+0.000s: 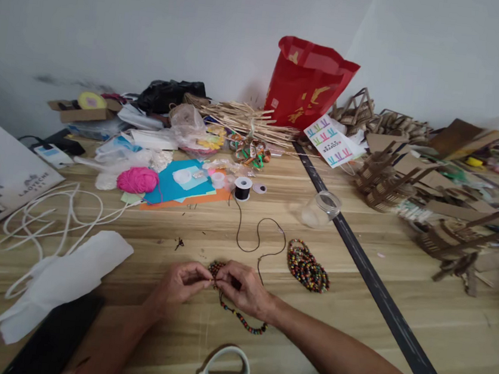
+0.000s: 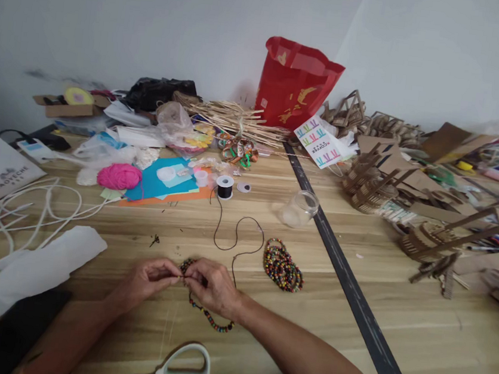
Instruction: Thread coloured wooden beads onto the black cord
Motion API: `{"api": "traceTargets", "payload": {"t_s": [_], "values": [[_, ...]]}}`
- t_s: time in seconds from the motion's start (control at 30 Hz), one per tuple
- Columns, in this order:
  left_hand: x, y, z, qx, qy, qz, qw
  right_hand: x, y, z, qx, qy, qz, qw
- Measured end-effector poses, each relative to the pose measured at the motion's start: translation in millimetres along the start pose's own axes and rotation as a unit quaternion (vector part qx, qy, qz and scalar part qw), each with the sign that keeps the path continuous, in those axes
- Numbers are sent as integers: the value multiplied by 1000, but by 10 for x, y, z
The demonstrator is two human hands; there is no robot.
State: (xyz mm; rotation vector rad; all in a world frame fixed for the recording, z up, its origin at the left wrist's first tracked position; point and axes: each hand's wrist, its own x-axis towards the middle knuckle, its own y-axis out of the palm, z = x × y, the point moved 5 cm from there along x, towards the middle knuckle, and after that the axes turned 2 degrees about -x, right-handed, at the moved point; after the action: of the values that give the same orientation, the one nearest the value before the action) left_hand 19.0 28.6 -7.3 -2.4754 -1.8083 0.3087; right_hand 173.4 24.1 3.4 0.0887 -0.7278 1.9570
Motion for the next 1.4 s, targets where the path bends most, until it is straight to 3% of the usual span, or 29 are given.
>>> {"api": "traceTargets", "payload": {"t_s": [0.83,1.4], "values": [[12,35,-77,43,40,4,998,29,-3,70,-40,-42,-2,998],[16,-77,35,-10,-4,-24,1000,16,13,48,-77,-33,-36,996]]}}
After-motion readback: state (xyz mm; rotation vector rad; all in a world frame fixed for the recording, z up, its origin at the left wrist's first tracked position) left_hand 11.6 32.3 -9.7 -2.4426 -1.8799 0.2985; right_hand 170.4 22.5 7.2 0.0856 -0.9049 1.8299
